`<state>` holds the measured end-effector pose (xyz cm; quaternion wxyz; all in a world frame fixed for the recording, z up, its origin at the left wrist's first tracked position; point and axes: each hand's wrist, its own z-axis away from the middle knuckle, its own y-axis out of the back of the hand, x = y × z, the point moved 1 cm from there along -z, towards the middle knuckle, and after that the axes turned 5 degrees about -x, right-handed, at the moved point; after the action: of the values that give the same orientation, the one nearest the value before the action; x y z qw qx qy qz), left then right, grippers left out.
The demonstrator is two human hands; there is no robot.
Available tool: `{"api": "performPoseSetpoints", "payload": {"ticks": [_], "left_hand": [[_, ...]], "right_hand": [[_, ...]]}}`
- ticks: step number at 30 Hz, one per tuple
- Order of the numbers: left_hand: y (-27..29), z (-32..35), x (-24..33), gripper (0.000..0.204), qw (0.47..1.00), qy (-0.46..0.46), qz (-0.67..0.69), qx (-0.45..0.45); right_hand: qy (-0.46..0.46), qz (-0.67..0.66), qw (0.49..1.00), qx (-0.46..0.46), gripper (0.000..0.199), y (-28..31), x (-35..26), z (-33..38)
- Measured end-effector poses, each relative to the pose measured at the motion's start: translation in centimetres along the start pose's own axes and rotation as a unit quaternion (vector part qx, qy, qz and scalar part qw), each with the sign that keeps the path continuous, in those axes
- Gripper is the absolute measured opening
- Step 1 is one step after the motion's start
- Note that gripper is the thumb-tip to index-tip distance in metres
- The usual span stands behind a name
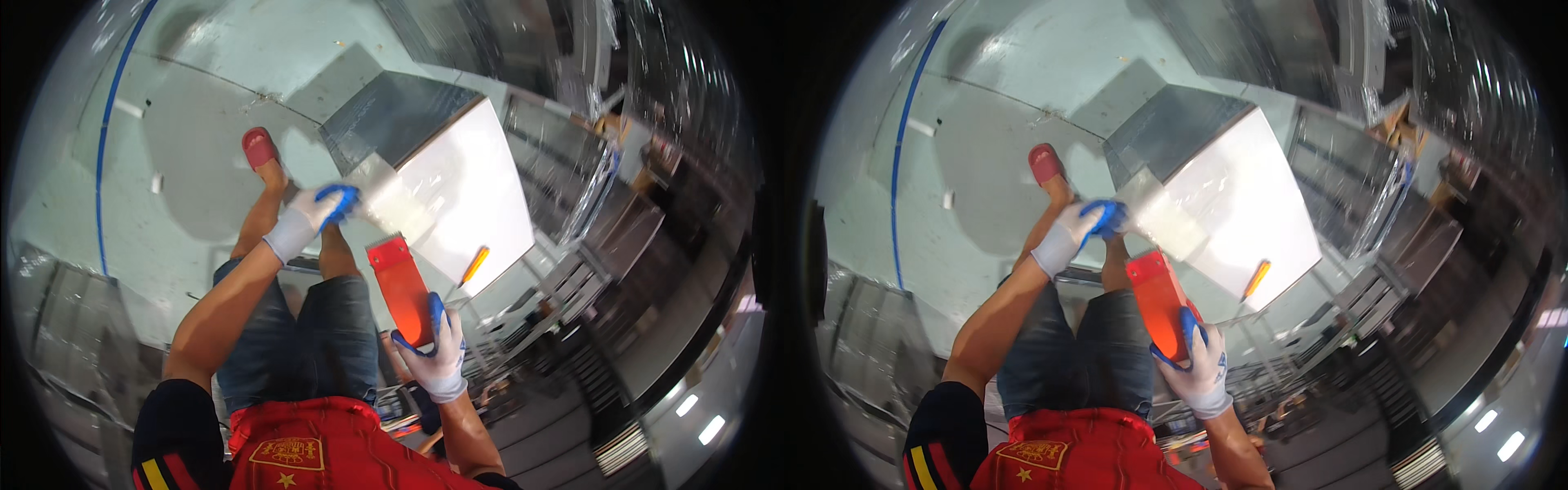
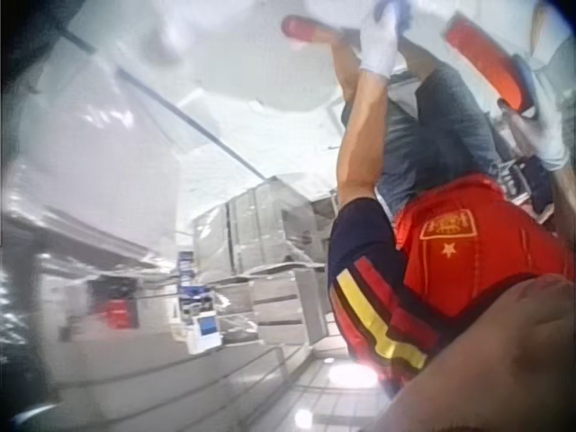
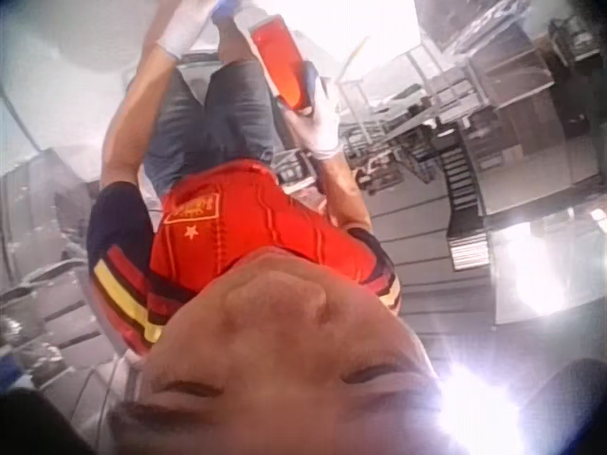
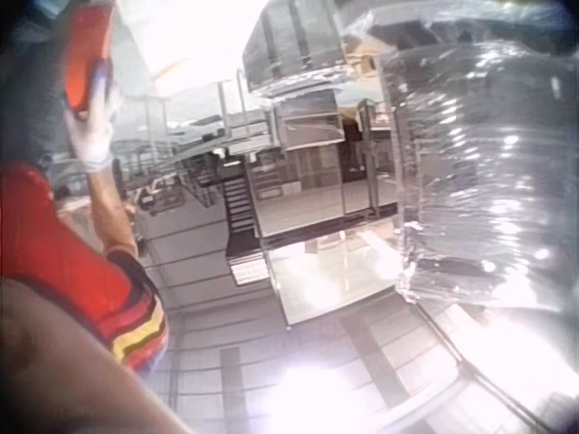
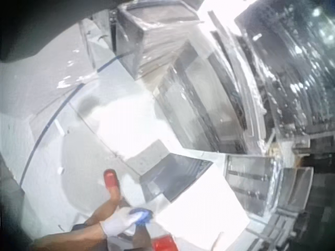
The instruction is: The person wraps a white foam sheet around a stainless steel appliance using a utility knife to trim the foam and a tape dispenser to secure it. They adjust the foam to fit the corners and edges, then move to another unit to repeat the process.
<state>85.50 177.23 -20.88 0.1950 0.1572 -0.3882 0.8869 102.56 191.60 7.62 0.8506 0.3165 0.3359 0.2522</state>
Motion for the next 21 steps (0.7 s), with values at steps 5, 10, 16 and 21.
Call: {"api": "performPoseSetpoints", "payload": {"ticks": [5,10,16,21], "left_hand": [[-3.2,3.4,5.9,0.049,0.959,0.156,-0.011,-0.236],[-3.0,3.4,6.3,0.038,0.934,0.205,-0.171,-0.236],[-1.8,3.6,5.7,0.021,0.897,0.097,-0.369,-0.223],[0.9,-0.1,7.9,0.019,0.848,0.113,-0.467,-0.225]], "right_hand": [[0.024,-0.047,0.995,0.085,0.110,-3.7,-1.7,2.5],[-0.003,-0.096,0.987,0.126,0.104,-7.2,-2.5,4.4],[-0.107,-0.186,0.957,0.197,0.094,-13.5,-5.3,5.3],[-0.175,-0.212,0.930,0.244,0.090,-17.2,-9.7,1.2]]}}
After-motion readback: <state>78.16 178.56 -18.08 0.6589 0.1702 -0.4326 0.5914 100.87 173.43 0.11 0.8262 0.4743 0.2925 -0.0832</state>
